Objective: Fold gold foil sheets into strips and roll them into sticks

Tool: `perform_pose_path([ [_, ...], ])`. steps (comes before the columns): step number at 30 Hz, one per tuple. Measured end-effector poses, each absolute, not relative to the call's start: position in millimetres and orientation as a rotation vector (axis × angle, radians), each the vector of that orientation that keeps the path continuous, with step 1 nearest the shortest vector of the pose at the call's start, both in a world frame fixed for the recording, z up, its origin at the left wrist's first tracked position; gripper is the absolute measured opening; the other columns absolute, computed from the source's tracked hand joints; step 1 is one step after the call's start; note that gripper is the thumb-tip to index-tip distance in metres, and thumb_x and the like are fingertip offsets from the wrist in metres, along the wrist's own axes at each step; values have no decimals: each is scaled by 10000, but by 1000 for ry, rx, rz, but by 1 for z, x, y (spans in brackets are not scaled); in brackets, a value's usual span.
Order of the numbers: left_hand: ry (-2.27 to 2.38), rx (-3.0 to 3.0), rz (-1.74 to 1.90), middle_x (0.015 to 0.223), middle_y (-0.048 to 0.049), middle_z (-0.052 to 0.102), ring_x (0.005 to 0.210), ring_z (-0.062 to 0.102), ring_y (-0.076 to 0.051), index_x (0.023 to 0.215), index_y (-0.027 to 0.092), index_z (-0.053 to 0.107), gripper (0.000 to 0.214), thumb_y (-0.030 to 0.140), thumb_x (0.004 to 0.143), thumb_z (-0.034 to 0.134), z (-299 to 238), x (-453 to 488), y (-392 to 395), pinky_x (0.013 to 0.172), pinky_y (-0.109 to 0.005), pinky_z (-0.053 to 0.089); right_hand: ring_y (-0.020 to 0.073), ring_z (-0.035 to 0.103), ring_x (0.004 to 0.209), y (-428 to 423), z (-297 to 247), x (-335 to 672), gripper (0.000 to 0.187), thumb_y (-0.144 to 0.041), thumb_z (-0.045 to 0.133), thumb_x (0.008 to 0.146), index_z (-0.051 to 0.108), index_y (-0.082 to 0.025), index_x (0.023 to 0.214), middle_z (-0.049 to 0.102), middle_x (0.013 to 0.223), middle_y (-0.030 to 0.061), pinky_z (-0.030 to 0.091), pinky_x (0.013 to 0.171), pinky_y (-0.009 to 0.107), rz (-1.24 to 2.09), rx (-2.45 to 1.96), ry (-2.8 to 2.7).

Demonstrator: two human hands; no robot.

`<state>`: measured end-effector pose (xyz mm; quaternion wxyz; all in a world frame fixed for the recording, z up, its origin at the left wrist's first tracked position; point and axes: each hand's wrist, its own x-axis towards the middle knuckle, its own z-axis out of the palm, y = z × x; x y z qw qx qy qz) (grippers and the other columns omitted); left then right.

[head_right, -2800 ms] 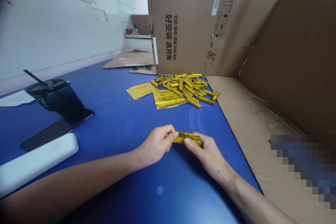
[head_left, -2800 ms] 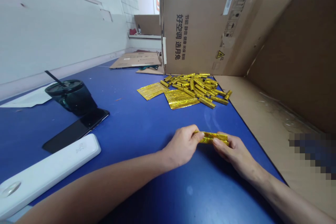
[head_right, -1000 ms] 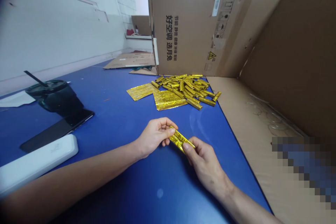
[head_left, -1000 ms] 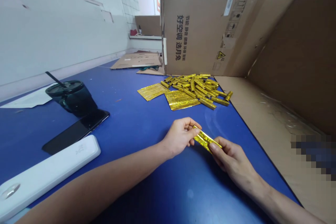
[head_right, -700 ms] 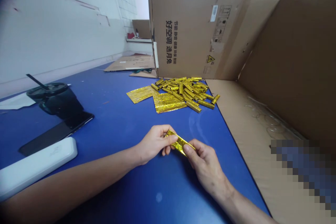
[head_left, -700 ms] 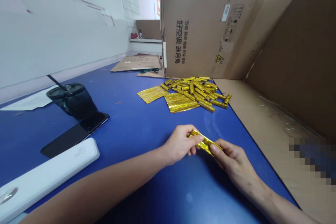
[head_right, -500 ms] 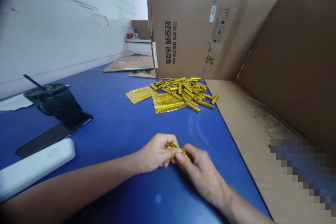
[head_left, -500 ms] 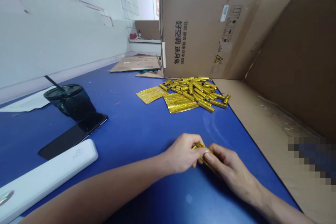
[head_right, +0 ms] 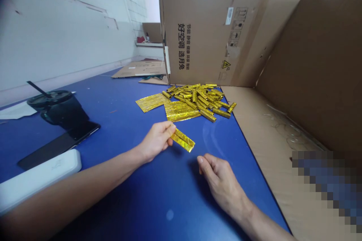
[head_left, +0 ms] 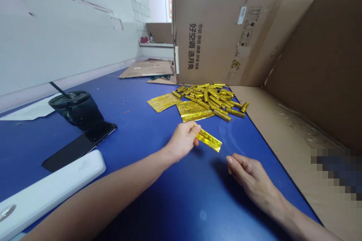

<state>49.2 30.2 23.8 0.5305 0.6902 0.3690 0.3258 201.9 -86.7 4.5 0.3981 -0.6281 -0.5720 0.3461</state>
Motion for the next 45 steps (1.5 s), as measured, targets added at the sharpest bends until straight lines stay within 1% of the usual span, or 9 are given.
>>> perform_pose_path([
  [5,813,1613,652,415,68,410,310,278,-37,634,162,423,247,344,801,407,25,49,27,343,-164,181,83,293,471,-88,7,200,363,-500,354,818,414,-187,645,367,548,-48,230,412,204,1021,-1468,-1431],
  [13,715,1716,553,463,54,447,348,344,-54,673,162,446,304,425,809,374,16,52,13,365,-170,245,81,188,454,-91,5,194,402,-514,323,824,410,-180,619,250,498,-73,147,405,223,1213,-1456,-1458],
  [17,641,1998,730,696,-6,566,629,514,-116,746,164,522,179,339,766,489,26,49,10,568,-204,376,86,194,480,-90,9,195,382,-482,338,831,381,-185,595,252,526,-64,175,423,223,1173,-1480,-1534],
  [19,503,2354,604,739,-19,591,727,526,-153,723,180,567,131,290,761,508,32,46,5,667,-238,366,89,192,496,-90,12,194,370,-465,360,827,356,-189,580,248,543,-59,188,434,225,1193,-1459,-1594],
  [25,385,2556,313,575,13,549,535,477,-113,654,190,552,237,260,821,398,38,41,9,508,-195,311,85,180,478,-88,13,204,375,-466,371,825,327,-195,570,235,530,-64,161,424,232,1284,-1432,-1596],
  [35,704,2012,546,485,42,470,465,448,-86,615,164,465,293,382,797,390,17,49,26,454,-177,298,86,166,475,-82,5,206,376,-468,367,825,347,-189,574,238,517,-70,128,426,242,1191,-1411,-1439],
  [38,733,1898,640,443,58,405,415,377,-75,596,167,433,309,406,789,398,13,53,24,423,-180,273,86,177,481,-84,2,202,361,-457,363,832,352,-189,590,240,529,-68,138,428,239,1154,-1396,-1416],
  [42,751,1927,696,431,68,336,421,302,-69,545,167,389,334,397,787,403,14,53,23,421,-186,237,84,185,478,-85,3,201,368,-462,342,838,349,-190,591,243,526,-69,154,422,232,1111,-1434,-1452],
  [45,744,2051,656,474,57,366,472,325,-74,547,156,427,318,370,781,422,16,53,20,442,-192,229,84,233,487,-86,8,200,345,-465,376,822,372,-187,618,282,544,-64,196,429,220,1060,-1507,-1524],
])
